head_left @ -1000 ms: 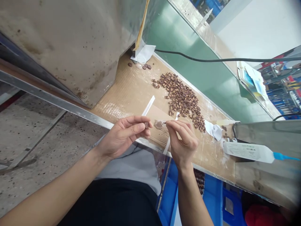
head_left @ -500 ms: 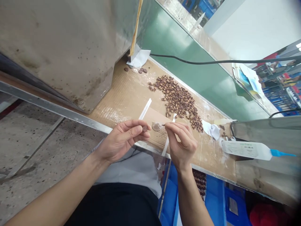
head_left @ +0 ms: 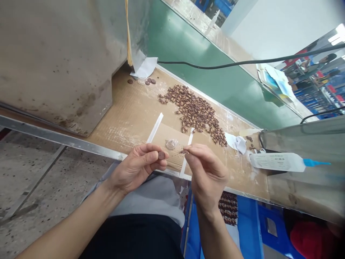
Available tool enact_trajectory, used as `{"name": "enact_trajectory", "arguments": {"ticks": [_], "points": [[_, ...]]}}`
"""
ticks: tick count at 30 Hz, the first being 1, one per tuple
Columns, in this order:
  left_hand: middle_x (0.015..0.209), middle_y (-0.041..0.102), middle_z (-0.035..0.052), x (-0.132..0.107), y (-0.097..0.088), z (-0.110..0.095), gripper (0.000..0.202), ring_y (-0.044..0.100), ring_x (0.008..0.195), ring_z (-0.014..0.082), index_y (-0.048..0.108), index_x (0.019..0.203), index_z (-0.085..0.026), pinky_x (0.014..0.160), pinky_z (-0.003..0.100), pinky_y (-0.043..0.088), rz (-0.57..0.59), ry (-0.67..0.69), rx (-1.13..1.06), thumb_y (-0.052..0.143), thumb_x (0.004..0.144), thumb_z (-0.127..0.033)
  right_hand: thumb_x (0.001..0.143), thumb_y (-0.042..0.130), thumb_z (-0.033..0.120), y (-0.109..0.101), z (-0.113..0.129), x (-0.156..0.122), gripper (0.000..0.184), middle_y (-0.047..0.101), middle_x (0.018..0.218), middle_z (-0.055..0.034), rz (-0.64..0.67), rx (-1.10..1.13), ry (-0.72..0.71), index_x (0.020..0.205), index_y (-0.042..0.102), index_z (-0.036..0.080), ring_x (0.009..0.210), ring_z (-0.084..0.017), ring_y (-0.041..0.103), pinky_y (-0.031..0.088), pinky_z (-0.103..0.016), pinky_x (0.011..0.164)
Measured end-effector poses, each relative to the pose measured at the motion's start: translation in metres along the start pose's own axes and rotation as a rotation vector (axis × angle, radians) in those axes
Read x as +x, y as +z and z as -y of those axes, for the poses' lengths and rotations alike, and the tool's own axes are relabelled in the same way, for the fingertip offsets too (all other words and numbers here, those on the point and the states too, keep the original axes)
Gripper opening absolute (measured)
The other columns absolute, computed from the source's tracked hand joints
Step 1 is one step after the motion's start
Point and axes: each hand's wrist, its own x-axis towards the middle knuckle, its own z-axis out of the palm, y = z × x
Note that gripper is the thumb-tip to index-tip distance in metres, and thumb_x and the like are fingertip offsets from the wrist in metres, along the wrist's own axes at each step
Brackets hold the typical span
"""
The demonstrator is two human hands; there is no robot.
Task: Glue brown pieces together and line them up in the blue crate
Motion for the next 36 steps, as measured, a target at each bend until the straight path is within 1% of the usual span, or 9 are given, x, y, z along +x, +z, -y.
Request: {"name": "enact_trajectory", "arguments": {"ticks": [4, 9, 15, 19, 22, 29, 33, 36], "points": [[0.101, 0.091, 0.0071, 0.0, 0.0, 0.001, 0.018, 0.086, 0.082, 0.0157, 0.091, 0.1, -0.016, 0.077, 0.019, 0.071, -0.009, 0.011, 0.031, 0.1, 0.088, -0.027, 0.104, 0.081, 0.021, 0.007, 0.002, -0.004, 0.011, 0.086, 0.107, -0.0039, 0.043, 0.016, 0.032, 0.108, 0.086, 0.03, 0.105, -0.026, 0.082, 0.07, -0.046, 0.097], [0.097, 0.091, 0.0051, 0.001, 0.002, 0.003, 0.015, 0.086, 0.082, 0.0137, 0.092, 0.096, -0.018, 0.079, 0.017, 0.07, -0.012, 0.03, 0.038, 0.102, 0.087, -0.027, 0.103, 0.082, 0.017, 0.009, 0.002, -0.004, 0.015, 0.087, 0.11, -0.0029, 0.063, 0.094, 0.063, 0.11, 0.087, 0.03, 0.107, -0.024, 0.083, 0.07, -0.042, 0.099], [0.092, 0.09, 0.0036, 0.0, 0.004, 0.005, 0.015, 0.085, 0.08, 0.0132, 0.092, 0.094, -0.019, 0.081, 0.018, 0.07, -0.029, 0.048, 0.048, 0.102, 0.087, -0.028, 0.103, 0.084, 0.016, 0.01, 0.0, -0.006, 0.017, 0.086, 0.113, -0.0027, 0.104, 0.187, 0.144, 0.112, 0.088, 0.03, 0.111, -0.023, 0.082, 0.068, -0.041, 0.103], [0.091, 0.09, 0.004, 0.0, 0.005, 0.007, 0.016, 0.085, 0.08, 0.0141, 0.092, 0.094, -0.02, 0.081, 0.019, 0.07, -0.039, 0.056, 0.063, 0.103, 0.086, -0.028, 0.103, 0.084, 0.017, 0.011, -0.001, -0.008, 0.017, 0.086, 0.113, -0.0033, 0.104, 0.227, 0.192, 0.112, 0.088, 0.03, 0.111, -0.023, 0.081, 0.067, -0.04, 0.101], [0.09, 0.09, 0.0037, 0.001, 0.004, 0.008, 0.017, 0.084, 0.079, 0.0136, 0.093, 0.095, -0.02, 0.08, 0.019, 0.07, -0.046, 0.058, 0.065, 0.103, 0.085, -0.029, 0.103, 0.084, 0.019, 0.012, -0.002, -0.009, 0.015, 0.085, 0.111, -0.0036, 0.115, 0.217, 0.202, 0.112, 0.088, 0.03, 0.108, -0.024, 0.081, 0.068, -0.04, 0.098], [0.093, 0.09, 0.0051, 0.0, 0.007, 0.006, 0.018, 0.083, 0.077, 0.0118, 0.093, 0.096, -0.02, 0.08, 0.018, 0.07, -0.053, 0.041, 0.068, 0.103, 0.085, -0.029, 0.103, 0.082, 0.015, 0.013, -0.003, -0.009, 0.018, 0.085, 0.11, -0.0026, 0.129, 0.222, 0.207, 0.112, 0.088, 0.03, 0.104, -0.021, 0.081, 0.067, -0.036, 0.095], [0.087, 0.089, 0.0044, 0.001, 0.009, 0.006, 0.018, 0.083, 0.075, 0.0127, 0.093, 0.095, -0.02, 0.078, 0.019, 0.07, -0.049, 0.042, 0.05, 0.104, 0.084, -0.029, 0.103, 0.082, 0.014, 0.013, -0.004, -0.008, 0.019, 0.085, 0.109, -0.0028, 0.132, 0.203, 0.194, 0.112, 0.088, 0.03, 0.104, -0.021, 0.081, 0.068, -0.036, 0.094], [0.088, 0.09, 0.0049, 0.001, 0.008, 0.006, 0.016, 0.084, 0.076, 0.0135, 0.093, 0.095, -0.019, 0.078, 0.02, 0.07, -0.042, 0.041, 0.041, 0.102, 0.086, -0.028, 0.102, 0.082, 0.015, 0.014, -0.004, -0.008, 0.018, 0.085, 0.108, -0.0028, 0.131, 0.185, 0.183, 0.111, 0.088, 0.03, 0.103, -0.022, 0.081, 0.069, -0.036, 0.094]]}}
